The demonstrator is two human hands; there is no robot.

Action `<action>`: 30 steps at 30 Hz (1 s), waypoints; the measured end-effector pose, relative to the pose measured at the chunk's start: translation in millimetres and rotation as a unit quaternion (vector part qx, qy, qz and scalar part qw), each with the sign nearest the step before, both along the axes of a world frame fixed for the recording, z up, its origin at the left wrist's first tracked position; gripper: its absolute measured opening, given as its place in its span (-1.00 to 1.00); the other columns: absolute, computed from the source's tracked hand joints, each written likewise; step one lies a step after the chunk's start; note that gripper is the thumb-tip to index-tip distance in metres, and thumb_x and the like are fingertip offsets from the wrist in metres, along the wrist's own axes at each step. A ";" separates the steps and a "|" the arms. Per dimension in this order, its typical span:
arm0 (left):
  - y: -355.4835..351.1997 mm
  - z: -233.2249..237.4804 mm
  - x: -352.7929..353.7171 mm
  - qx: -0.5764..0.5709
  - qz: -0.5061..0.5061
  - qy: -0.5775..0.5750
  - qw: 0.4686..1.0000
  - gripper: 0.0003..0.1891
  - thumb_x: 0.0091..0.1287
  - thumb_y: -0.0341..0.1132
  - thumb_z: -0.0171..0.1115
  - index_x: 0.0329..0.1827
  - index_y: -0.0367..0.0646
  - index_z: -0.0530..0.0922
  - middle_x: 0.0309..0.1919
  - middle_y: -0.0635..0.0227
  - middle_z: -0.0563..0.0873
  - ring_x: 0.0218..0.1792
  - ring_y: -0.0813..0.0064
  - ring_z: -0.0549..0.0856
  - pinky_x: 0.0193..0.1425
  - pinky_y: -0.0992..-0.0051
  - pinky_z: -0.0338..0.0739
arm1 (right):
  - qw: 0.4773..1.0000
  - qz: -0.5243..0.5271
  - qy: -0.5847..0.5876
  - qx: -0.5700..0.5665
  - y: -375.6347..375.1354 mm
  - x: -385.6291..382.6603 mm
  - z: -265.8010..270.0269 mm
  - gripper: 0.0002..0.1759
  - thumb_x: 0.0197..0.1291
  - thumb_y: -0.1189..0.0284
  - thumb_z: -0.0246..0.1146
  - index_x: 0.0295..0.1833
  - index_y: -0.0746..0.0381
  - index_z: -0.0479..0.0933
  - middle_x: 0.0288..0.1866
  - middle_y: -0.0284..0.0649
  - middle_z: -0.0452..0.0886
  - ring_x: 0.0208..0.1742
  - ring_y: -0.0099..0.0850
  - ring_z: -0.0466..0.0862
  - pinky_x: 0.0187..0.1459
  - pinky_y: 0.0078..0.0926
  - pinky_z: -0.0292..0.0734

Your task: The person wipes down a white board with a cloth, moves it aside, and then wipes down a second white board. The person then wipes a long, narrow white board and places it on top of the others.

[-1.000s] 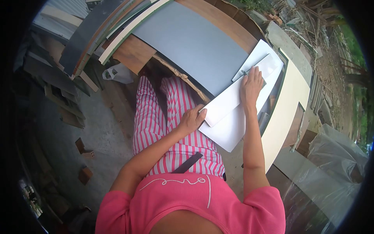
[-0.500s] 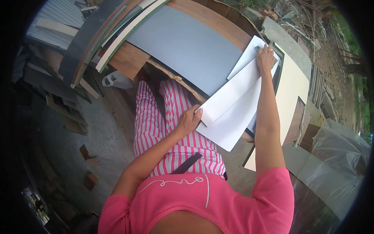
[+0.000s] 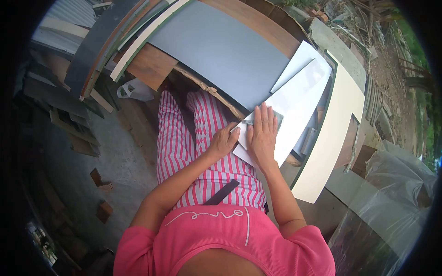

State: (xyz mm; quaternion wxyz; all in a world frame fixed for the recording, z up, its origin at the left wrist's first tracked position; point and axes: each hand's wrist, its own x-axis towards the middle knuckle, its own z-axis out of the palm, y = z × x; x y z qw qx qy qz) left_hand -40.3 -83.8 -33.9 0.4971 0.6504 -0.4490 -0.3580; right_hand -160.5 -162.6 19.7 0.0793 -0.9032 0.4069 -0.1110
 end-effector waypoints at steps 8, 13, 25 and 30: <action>0.9 7.1 2.6 0.017 -0.016 0.004 1.000 -0.36 0.42 0.19 -0.22 -0.21 -0.33 0.49 -0.62 0.03 0.57 -0.54 0.09 0.63 -0.41 0.25 0.50 | 0.976 -0.169 -0.011 -0.140 -224.4 -29.1 -39.5 -0.47 0.37 0.28 -0.13 0.36 0.32 0.24 0.40 0.08 0.25 0.43 0.05 0.19 0.44 -0.14 -0.02; 2.3 2.4 1.9 0.013 0.004 -0.007 1.000 -0.41 0.43 0.15 -0.18 -0.22 -0.32 0.49 -0.64 0.03 0.55 -0.56 0.09 0.62 -0.42 0.24 0.49 | 0.963 -0.266 -0.018 -0.035 -335.8 -52.0 -40.9 -0.43 0.32 0.25 -0.09 0.32 0.41 0.26 0.33 0.22 0.30 0.34 0.15 0.29 0.37 -0.10 0.13; 0.5 3.3 0.7 0.022 -0.009 -0.001 1.000 -0.45 0.42 0.13 -0.20 -0.22 -0.28 0.46 -0.58 -0.04 0.58 -0.45 -0.06 0.64 -0.34 0.15 0.49 | 0.995 -0.096 -0.022 -0.002 -0.1 -6.0 -9.1 -0.41 0.34 0.42 -0.08 0.47 0.25 0.07 0.53 -0.04 0.02 0.55 -0.05 -0.07 0.49 -0.16 -0.11; -0.1 4.6 2.6 0.027 -0.013 0.008 1.000 -0.44 0.43 0.14 -0.21 -0.23 -0.27 0.47 -0.58 -0.04 0.58 -0.47 -0.04 0.64 -0.36 0.18 0.49 | 0.993 -0.105 -0.037 -0.023 -38.6 -5.8 -15.0 -0.43 0.33 0.41 -0.04 0.43 0.31 0.14 0.51 0.01 0.05 0.53 -0.01 -0.05 0.47 -0.11 -0.07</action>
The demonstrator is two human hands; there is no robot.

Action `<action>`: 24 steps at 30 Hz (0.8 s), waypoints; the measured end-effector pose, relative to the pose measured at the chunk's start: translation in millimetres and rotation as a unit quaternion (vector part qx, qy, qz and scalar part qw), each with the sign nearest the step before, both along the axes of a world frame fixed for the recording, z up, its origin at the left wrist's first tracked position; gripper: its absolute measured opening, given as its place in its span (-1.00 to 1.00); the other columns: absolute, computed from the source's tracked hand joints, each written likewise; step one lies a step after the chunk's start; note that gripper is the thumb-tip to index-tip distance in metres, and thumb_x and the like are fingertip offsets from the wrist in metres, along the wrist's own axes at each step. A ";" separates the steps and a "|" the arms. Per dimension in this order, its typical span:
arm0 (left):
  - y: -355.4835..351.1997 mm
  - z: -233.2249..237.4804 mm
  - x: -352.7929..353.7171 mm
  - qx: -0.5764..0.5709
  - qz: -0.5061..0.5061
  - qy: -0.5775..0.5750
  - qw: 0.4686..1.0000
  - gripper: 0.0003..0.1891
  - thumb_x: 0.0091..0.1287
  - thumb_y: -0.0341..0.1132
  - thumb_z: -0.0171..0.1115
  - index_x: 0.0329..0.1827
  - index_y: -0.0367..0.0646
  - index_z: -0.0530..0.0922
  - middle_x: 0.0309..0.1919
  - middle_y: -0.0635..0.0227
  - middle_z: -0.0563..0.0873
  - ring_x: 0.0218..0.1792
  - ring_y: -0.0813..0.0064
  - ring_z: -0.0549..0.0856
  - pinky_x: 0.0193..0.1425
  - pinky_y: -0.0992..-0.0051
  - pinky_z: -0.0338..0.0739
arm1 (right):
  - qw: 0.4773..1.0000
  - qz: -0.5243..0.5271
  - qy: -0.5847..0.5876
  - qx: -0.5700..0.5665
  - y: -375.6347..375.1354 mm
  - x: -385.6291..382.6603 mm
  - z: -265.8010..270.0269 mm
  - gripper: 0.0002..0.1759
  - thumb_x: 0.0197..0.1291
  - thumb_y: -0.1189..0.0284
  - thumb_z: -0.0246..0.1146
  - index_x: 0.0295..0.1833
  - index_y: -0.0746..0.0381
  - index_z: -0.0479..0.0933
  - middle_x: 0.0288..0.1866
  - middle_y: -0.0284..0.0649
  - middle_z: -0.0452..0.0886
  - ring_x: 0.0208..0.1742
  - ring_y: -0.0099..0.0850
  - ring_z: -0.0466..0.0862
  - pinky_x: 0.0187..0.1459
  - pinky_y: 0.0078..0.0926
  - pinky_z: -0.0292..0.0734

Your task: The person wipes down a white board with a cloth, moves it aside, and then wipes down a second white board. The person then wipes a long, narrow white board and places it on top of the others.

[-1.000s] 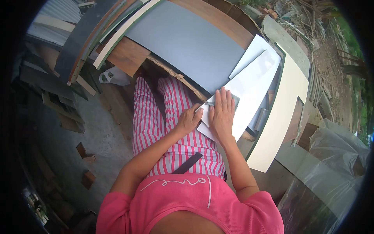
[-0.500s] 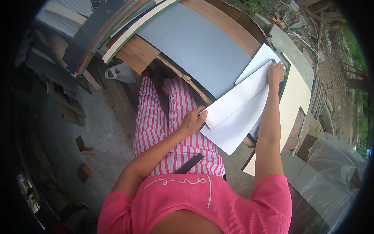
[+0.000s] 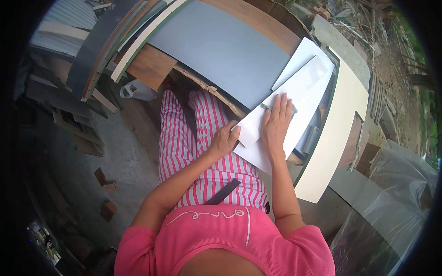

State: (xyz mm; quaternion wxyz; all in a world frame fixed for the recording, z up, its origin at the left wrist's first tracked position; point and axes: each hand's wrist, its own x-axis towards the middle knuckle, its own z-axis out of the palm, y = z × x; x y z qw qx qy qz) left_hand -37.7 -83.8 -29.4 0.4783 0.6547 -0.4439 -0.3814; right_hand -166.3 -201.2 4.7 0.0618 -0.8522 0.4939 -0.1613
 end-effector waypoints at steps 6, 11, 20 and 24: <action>-1.6 -1.0 -3.2 -0.037 0.020 -0.006 0.999 -0.40 0.44 0.16 -0.25 -0.23 -0.28 0.48 -0.63 -0.01 0.56 -0.53 0.04 0.64 -0.44 0.21 0.49 | 0.984 -0.163 -0.020 -0.074 -223.1 -35.4 -38.1 -0.45 0.34 0.34 -0.09 0.36 0.42 0.20 0.42 0.20 0.16 0.43 0.20 0.12 0.42 -0.09 0.03; 1.6 -0.9 -2.3 -0.009 0.011 -0.021 1.000 -0.39 0.43 0.17 -0.24 -0.21 -0.29 0.49 -0.60 -0.03 0.58 -0.49 -0.01 0.64 -0.37 0.20 0.50 | 0.984 -0.170 -0.007 -0.052 -239.2 -30.9 -37.6 -0.44 0.34 0.32 -0.08 0.36 0.43 0.19 0.42 0.22 0.15 0.42 0.21 0.12 0.42 -0.09 0.04; 0.1 -1.4 -2.6 0.003 -0.010 -0.011 1.000 -0.45 0.42 0.13 -0.18 -0.21 -0.28 0.48 -0.57 -0.06 0.59 -0.44 -0.07 0.64 -0.32 0.14 0.50 | 0.999 0.036 0.024 0.001 34.7 3.1 7.0 -0.37 0.21 0.50 0.07 0.41 0.33 0.16 0.49 0.03 0.09 0.52 0.00 0.02 0.45 -0.07 -0.05; -0.6 -1.0 -2.5 -0.018 0.012 -0.023 1.000 -0.46 0.43 0.12 -0.20 -0.22 -0.26 0.47 -0.56 -0.06 0.59 -0.44 -0.08 0.64 -0.33 0.12 0.50 | 0.996 0.080 0.033 0.023 30.7 13.5 5.4 -0.37 0.20 0.49 0.07 0.42 0.29 0.18 0.50 -0.02 0.09 0.53 -0.07 0.02 0.48 -0.08 -0.12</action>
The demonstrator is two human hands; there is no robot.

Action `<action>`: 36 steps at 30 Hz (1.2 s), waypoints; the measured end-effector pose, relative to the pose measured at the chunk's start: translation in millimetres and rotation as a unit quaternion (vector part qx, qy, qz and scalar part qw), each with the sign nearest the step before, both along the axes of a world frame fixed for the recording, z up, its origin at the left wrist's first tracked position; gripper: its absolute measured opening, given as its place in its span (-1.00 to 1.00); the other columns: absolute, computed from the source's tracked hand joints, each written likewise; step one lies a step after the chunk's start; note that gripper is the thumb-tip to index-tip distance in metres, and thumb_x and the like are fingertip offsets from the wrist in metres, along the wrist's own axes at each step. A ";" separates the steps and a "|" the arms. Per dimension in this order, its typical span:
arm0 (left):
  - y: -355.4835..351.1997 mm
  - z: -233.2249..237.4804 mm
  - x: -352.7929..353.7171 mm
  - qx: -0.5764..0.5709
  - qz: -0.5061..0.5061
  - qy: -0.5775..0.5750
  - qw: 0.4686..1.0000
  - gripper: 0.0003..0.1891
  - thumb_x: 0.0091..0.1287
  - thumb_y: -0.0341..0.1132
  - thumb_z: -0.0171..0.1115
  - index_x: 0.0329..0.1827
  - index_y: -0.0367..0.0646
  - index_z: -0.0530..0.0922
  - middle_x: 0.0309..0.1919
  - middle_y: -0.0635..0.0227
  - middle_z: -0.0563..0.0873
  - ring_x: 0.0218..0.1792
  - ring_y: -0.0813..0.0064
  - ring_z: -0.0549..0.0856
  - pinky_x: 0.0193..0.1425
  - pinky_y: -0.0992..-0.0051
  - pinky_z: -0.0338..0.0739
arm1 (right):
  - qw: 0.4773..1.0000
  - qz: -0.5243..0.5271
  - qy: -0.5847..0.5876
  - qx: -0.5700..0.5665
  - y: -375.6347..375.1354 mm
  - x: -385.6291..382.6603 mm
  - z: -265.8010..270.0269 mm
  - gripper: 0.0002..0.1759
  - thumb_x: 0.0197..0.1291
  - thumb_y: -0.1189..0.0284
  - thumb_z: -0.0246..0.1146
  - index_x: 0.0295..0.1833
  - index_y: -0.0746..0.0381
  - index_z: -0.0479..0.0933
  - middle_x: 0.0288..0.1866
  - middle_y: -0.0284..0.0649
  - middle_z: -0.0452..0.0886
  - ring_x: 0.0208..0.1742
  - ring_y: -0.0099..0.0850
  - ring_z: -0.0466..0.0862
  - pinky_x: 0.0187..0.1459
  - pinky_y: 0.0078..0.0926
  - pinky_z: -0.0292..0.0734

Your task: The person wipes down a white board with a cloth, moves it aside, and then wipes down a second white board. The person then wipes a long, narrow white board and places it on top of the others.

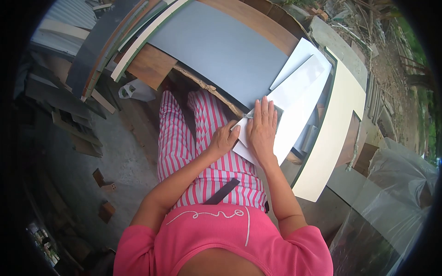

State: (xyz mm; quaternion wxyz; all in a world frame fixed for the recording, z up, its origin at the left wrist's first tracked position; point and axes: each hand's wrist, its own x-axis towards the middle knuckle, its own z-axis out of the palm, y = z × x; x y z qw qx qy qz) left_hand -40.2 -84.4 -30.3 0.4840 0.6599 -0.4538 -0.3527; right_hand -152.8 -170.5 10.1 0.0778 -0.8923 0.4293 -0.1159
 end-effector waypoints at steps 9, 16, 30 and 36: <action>1.4 -3.1 -0.2 0.032 -0.006 -0.004 0.999 -0.39 0.43 0.17 -0.20 -0.18 -0.32 0.51 -0.62 0.01 0.58 -0.48 0.05 0.66 -0.35 0.21 0.52 | 0.955 -0.278 -0.015 -0.101 -296.5 -45.1 -39.4 -0.44 0.29 0.28 -0.09 0.33 0.37 0.26 0.37 0.20 0.23 0.32 0.14 0.29 0.32 -0.06 0.18; 2.8 -0.9 1.5 0.020 -0.014 0.018 1.000 -0.39 0.43 0.16 -0.19 -0.18 -0.32 0.51 -0.61 0.00 0.59 -0.49 0.02 0.65 -0.34 0.19 0.52 | 0.981 -0.164 0.021 -0.104 -187.2 -41.9 -33.0 -0.44 0.33 0.34 -0.08 0.38 0.39 0.17 0.44 0.14 0.16 0.42 0.13 0.17 0.39 -0.06 0.06; 0.8 5.7 1.4 0.028 -0.017 0.013 0.999 -0.43 0.43 0.13 -0.19 -0.21 -0.29 0.48 -0.58 -0.05 0.58 -0.49 -0.04 0.64 -0.36 0.16 0.50 | 0.984 -0.150 -0.023 -0.091 -182.5 3.3 -18.2 -0.47 0.35 0.30 -0.12 0.38 0.26 0.24 0.47 0.01 0.16 0.49 -0.04 0.10 0.44 -0.08 -0.04; 1.9 4.6 1.6 0.024 -0.019 0.000 1.000 -0.43 0.45 0.08 -0.24 -0.24 -0.37 0.45 -0.56 -0.05 0.52 -0.53 0.01 0.59 -0.38 0.25 0.46 | 0.961 -0.263 -0.003 -0.080 -287.5 -16.5 -29.9 -0.43 0.34 0.23 -0.11 0.38 0.30 0.22 0.45 0.06 0.18 0.47 0.07 0.11 0.41 -0.01 0.00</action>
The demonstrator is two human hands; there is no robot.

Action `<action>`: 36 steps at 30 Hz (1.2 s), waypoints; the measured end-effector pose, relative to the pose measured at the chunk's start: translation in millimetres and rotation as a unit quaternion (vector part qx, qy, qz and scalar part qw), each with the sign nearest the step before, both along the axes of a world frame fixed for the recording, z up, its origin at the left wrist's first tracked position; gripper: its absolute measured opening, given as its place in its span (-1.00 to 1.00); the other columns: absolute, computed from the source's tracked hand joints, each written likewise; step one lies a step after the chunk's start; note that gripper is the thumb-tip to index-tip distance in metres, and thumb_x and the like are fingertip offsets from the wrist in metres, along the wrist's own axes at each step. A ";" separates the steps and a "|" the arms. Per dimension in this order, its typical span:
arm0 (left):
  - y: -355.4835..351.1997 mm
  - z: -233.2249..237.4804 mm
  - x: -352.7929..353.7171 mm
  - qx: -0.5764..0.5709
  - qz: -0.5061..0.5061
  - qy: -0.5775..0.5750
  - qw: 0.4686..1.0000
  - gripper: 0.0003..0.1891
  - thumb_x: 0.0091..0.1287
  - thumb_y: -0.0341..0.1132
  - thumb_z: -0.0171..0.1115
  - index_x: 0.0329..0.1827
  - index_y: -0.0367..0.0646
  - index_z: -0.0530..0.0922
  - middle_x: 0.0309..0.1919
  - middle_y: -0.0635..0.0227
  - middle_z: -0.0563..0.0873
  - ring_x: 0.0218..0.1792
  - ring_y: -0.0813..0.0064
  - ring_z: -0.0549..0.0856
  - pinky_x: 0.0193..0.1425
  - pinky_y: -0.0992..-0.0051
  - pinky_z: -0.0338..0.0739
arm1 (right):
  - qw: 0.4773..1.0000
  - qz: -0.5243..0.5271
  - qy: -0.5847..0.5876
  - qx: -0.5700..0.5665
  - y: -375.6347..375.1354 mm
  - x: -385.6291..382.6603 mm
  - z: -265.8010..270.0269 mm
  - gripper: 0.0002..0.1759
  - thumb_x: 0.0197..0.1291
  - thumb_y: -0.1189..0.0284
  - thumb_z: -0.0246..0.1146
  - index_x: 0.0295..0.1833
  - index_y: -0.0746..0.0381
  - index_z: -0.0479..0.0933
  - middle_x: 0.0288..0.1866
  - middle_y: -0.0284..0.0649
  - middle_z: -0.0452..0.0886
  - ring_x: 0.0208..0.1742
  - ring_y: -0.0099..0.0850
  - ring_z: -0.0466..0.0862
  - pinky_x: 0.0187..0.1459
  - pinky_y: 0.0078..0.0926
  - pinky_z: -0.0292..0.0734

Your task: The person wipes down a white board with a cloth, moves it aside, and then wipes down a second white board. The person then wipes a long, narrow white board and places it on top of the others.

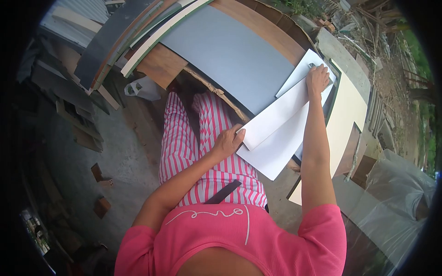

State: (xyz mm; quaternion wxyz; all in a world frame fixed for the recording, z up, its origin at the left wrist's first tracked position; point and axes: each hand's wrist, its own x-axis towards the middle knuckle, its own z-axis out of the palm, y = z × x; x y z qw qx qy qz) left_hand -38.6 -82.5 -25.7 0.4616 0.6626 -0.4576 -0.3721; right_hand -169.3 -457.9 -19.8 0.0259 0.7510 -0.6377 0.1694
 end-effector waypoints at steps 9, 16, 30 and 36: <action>-1.0 -6.1 -1.3 -0.005 -0.005 -0.005 1.000 -0.49 0.45 0.05 -0.21 -0.20 -0.31 0.46 -0.52 -0.06 0.56 -0.45 -0.09 0.60 -0.35 0.17 0.46 | 0.959 0.279 0.032 0.040 276.5 23.8 28.3 -0.47 0.36 0.38 -0.08 0.42 0.24 0.19 0.49 -0.06 0.12 0.52 -0.11 0.05 0.47 -0.13 -0.07; -1.7 -5.8 -1.0 -0.014 0.005 0.003 1.000 -0.42 0.43 0.14 -0.21 -0.18 -0.29 0.48 -0.59 -0.04 0.59 -0.46 -0.06 0.64 -0.33 0.13 0.50 | 0.980 0.201 0.006 -0.002 183.1 18.4 18.4 -0.48 0.36 0.33 -0.09 0.40 0.24 0.22 0.48 -0.07 0.14 0.50 -0.09 0.09 0.45 -0.12 -0.05; -0.3 -1.1 0.7 -0.008 -0.005 0.003 1.000 -0.41 0.45 0.10 -0.26 -0.23 -0.35 0.47 -0.59 -0.04 0.53 -0.55 0.05 0.59 -0.39 0.26 0.46 | 0.985 0.174 -0.004 -0.002 147.3 2.6 14.1 -0.47 0.38 0.34 -0.12 0.38 0.38 0.18 0.44 0.07 0.17 0.49 -0.01 0.09 0.46 -0.15 -0.07; -0.5 -7.2 -1.5 -0.010 0.011 0.004 1.000 -0.55 0.44 0.00 -0.17 -0.18 -0.27 0.46 -0.51 -0.10 0.56 -0.42 -0.14 0.59 -0.35 0.12 0.43 | 0.941 0.334 0.021 0.056 299.6 14.2 30.2 -0.35 0.20 0.44 0.10 0.42 0.28 0.16 0.49 -0.06 0.12 0.52 -0.10 0.06 0.47 -0.10 -0.05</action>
